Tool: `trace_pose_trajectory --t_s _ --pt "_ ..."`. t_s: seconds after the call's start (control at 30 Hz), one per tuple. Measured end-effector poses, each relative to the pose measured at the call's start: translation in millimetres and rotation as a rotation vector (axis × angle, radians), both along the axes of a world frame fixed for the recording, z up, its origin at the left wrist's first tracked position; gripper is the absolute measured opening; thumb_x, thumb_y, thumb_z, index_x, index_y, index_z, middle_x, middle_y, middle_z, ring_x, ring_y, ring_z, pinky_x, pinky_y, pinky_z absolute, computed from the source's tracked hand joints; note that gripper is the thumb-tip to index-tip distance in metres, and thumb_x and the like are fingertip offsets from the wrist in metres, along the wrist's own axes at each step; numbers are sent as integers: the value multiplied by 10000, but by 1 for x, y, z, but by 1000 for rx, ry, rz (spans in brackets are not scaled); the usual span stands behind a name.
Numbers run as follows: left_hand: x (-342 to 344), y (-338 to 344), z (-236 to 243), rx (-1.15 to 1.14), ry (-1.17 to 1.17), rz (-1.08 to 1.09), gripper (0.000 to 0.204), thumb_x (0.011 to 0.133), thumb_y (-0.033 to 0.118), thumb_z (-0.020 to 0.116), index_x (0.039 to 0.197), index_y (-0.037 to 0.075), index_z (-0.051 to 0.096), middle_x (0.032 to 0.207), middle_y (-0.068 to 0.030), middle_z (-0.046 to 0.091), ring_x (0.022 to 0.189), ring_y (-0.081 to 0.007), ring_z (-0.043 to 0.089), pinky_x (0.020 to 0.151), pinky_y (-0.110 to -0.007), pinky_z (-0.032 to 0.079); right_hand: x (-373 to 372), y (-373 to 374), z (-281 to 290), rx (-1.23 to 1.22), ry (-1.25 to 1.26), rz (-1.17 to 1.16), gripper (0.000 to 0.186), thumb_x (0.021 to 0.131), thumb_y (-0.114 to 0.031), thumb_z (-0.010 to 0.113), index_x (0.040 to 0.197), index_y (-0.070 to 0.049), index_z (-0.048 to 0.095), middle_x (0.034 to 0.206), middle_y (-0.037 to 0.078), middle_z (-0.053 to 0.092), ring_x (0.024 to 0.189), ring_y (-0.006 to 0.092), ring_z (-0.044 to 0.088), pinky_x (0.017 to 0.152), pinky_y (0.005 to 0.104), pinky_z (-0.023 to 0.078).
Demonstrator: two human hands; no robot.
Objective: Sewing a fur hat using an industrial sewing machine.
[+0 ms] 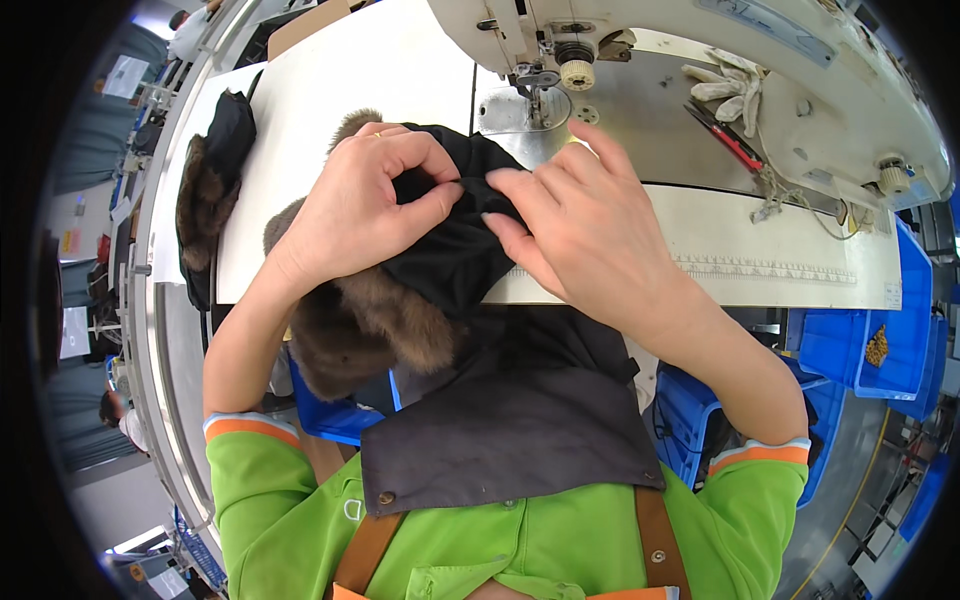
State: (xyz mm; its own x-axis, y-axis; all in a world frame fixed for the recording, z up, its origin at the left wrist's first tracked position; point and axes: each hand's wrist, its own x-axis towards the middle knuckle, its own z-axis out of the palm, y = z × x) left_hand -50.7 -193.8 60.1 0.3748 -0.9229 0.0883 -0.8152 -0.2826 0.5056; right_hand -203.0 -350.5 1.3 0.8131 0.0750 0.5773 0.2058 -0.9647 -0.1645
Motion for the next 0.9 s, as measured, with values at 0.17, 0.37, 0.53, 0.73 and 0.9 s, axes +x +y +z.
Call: trace_pose_trajectory --t_s 0.17,0.37,0.53,0.73,0.9 --pt "1 -1 0 17 23 -10 106 761 122 693 802 28 666 760 -87 675 769 -251 616 855 -333 452 0 0 -4 113 -34 3 193 787 -209 753 895 -79 660 722 43 569 809 217 584 1050 458 403" --pt "-1 0 0 11 0 -20 105 768 117 695 822 31 672 765 -93 674 794 -260 617 860 -343 451 10 11 -1 -302 -217 -82 190 714 -196 768 818 -83 656 726 47 568 845 221 590 1043 459 422" --pt "0 8 -1 -41 -61 -179 85 795 85 706 851 38 664 800 -87 675 826 -267 616 947 -370 433 -1 5 16 570 204 75 134 838 -158 697 830 -32 655 745 -4 595 768 101 569 834 301 483" --pt "-3 11 -7 -99 26 -266 76 856 58 681 906 38 628 829 -53 655 837 -234 607 1027 -374 389 -17 -1 6 1431 538 108 160 926 -155 629 900 0 659 737 -48 588 690 18 492 645 202 426" --pt "-2 10 -5 -63 146 -248 59 905 78 645 907 49 594 797 -35 606 836 -217 557 971 -340 392 -19 1 0 742 188 76 178 872 -165 685 910 7 666 758 62 637 713 189 594 673 304 474"
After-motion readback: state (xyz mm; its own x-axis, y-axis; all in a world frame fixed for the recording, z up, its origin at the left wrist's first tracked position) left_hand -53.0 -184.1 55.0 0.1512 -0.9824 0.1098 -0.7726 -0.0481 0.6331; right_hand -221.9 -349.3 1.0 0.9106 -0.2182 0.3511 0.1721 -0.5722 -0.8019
